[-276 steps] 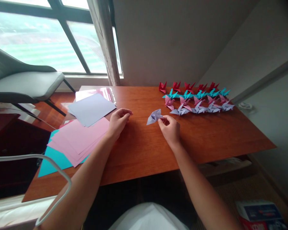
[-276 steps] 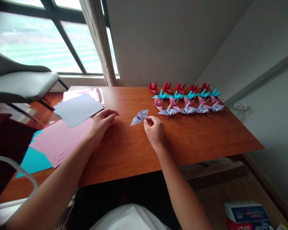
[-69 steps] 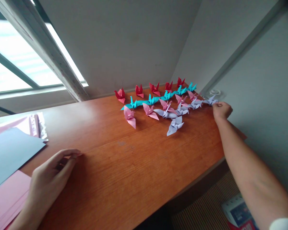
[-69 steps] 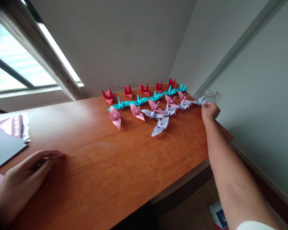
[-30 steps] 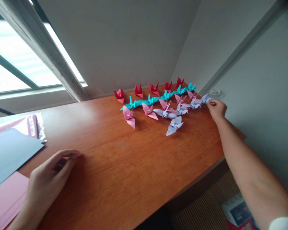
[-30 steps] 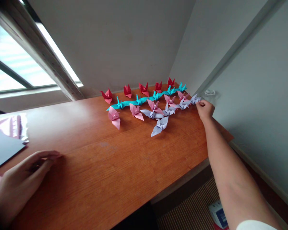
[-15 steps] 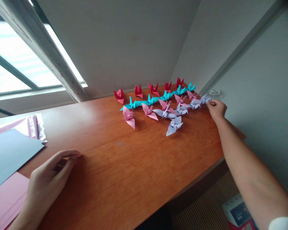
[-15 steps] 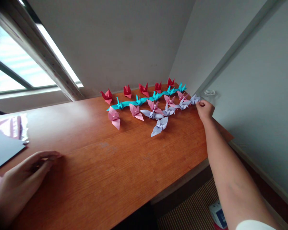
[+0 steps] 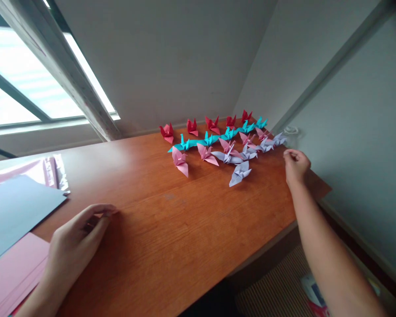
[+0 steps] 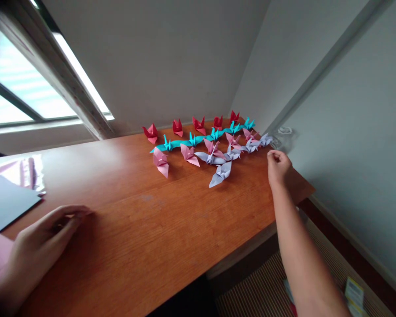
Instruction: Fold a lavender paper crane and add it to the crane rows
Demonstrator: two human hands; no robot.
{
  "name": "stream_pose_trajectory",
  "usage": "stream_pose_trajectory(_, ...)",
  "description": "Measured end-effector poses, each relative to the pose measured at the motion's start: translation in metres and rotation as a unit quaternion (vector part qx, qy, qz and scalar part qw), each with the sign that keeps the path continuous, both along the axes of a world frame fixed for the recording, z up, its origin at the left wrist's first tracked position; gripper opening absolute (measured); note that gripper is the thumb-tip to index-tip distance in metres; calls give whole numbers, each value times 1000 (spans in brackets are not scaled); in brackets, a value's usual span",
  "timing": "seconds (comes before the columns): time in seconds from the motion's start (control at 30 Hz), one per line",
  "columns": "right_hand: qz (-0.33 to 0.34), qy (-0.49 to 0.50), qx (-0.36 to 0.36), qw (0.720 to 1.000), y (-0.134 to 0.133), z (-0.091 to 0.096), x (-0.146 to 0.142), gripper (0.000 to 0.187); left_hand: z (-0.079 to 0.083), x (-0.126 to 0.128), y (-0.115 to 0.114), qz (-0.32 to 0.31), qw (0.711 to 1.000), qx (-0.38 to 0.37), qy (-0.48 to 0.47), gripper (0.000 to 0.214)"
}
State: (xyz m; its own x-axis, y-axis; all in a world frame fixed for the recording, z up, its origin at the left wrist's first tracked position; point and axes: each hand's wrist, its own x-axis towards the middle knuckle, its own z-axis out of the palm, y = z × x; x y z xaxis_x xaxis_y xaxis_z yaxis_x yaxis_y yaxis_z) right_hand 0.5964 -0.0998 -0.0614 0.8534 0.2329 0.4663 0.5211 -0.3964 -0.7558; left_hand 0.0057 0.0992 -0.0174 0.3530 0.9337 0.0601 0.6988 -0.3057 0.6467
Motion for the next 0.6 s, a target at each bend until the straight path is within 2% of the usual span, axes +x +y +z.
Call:
stream_pose_trajectory(0.1,50,-13,-4,999,1,8,-41,23,-4,-2,1,-7,1000,6,-6,34)
stream_pose_trajectory(0.2,104,-27,-24,994,6,24,-82,24,-6,-3,1,-12,1000,6,-11,34)
stream_pose_trajectory(0.3,189,-84,-77,975,12,42,-112,22,-7,-4,1,-22,1000,0,-13,32)
stream_pose_trajectory(0.47,238,-72,-135,959,13,51,-137,27,-5,-4,0,-47,999,-8,-27,32)
stream_pose_trajectory(0.6,248,-55,-119,960,7,51,-144,30,-3,-3,-2,-68,997,-7,-28,30)
